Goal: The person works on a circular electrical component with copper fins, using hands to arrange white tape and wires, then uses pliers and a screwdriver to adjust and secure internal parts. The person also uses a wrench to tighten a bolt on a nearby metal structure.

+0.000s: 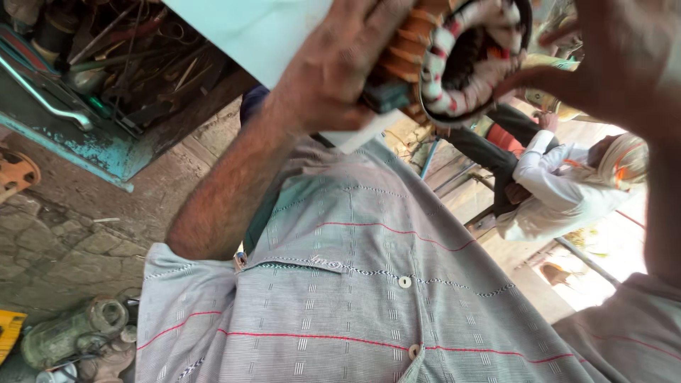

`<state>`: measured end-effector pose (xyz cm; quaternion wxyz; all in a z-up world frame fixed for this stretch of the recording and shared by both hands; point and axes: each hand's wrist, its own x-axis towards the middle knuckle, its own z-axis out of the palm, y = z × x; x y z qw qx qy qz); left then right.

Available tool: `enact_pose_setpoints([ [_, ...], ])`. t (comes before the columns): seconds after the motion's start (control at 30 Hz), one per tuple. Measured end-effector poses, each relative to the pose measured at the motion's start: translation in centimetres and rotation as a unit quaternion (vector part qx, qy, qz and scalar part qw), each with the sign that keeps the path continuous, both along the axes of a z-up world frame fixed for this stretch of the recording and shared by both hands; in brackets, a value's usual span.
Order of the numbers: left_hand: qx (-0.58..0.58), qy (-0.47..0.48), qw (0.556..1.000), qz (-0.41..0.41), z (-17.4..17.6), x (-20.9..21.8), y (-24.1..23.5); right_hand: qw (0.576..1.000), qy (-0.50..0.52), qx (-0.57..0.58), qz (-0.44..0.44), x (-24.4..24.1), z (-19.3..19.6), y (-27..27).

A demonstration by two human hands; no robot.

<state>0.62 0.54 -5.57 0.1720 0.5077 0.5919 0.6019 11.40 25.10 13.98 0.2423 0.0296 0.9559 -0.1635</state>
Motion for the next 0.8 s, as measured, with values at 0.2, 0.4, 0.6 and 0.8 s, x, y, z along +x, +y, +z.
enact_pose_setpoints([
  [0.2,-0.056,-0.027,0.998,-0.026,1.9,-2.0,0.1,0.992,-0.042,0.019,0.119,-4.7,0.9,-0.2],
  [0.4,-0.067,-0.046,0.995,-0.049,2.3,-3.0,0.6,0.982,-0.146,0.08,0.091,-6.0,0.9,-1.4],
  [0.6,-0.113,-0.032,0.991,-0.062,2.9,-3.4,0.9,0.99,-0.105,0.036,0.086,-5.2,0.6,-1.3],
  [0.8,-0.006,-0.036,0.999,-0.024,2.9,-2.9,0.5,0.996,-0.046,-0.015,0.079,-5.0,1.6,-1.1],
])
